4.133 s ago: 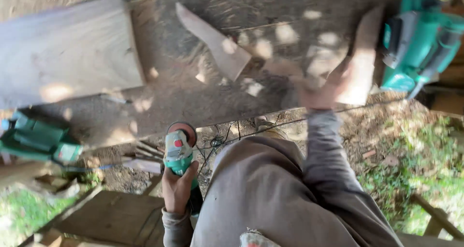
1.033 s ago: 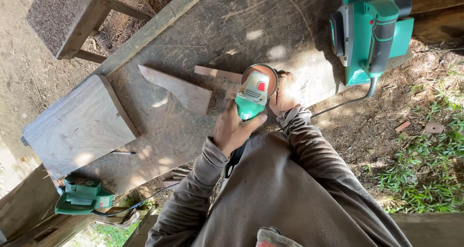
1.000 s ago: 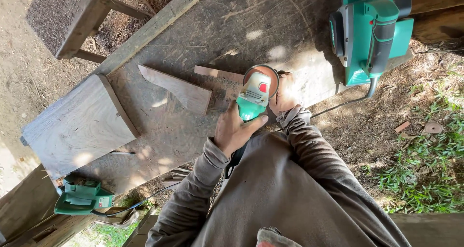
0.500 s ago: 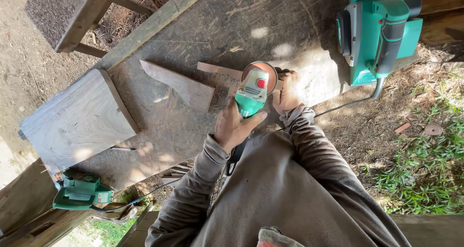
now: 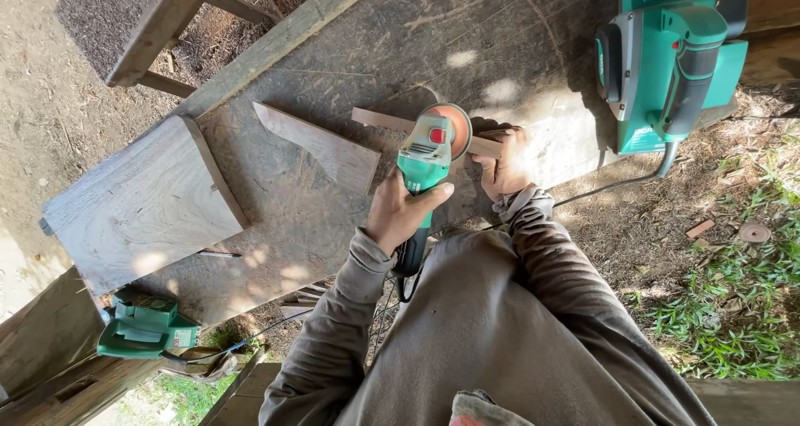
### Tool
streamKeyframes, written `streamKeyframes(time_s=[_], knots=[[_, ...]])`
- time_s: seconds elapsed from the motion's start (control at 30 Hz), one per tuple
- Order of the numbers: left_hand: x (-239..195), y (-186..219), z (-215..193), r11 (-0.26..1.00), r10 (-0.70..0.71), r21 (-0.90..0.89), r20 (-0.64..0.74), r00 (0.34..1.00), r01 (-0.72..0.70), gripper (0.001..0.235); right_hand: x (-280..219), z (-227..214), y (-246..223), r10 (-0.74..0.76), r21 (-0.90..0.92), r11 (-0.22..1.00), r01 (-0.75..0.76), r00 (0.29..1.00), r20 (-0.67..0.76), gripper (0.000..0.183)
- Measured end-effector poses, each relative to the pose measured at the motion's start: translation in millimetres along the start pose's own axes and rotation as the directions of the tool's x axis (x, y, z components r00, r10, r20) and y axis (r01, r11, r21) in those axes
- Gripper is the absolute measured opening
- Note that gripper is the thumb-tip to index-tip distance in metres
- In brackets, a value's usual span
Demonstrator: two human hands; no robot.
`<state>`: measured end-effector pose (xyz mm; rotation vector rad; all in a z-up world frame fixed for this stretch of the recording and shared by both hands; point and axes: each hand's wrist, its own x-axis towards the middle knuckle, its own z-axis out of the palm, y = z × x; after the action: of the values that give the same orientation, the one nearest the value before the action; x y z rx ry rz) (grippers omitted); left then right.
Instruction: The person uses a handheld electric sander to smooth the surface of a curved piece of wood on a workbench. They hold the wood with one hand and guide the sander with the other, moving it back and forth along the grain. The person repositions the wood to sand different sections and edges.
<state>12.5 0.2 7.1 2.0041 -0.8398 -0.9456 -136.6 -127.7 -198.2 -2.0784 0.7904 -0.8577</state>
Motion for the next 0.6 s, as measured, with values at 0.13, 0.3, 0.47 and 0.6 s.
streamKeyframes(time_s=[0.13, 0.3, 0.47, 0.6], knots=[[2.0, -10.5, -3.6, 0.992, -0.054, -0.109, 0.04, 0.998, 0.058, 0.039, 3.5, -3.1, -2.7, -0.074, -0.059, 0.995, 0.074, 0.997, 0.003, 0.046], [6.5, -21.0, -4.7, 0.987, -0.093, -0.128, 0.017, 0.995, 0.095, 0.041, 8.0, -6.3, -9.4, -0.101, -0.026, 0.995, 0.101, 0.995, -0.002, 0.041], [11.1, -30.1, -7.7, 0.993, -0.05, -0.109, -0.049, 0.998, 0.044, 0.044, 17.6, -17.5, -26.9, -0.089, 0.019, 0.996, 0.089, 0.996, 0.03, 0.039], [11.1, -27.6, -10.1, 0.994, -0.01, -0.106, -0.076, 0.997, 0.002, 0.045, 20.2, -20.7, -32.0, -0.086, 0.023, 0.996, 0.085, 0.996, 0.035, 0.037]])
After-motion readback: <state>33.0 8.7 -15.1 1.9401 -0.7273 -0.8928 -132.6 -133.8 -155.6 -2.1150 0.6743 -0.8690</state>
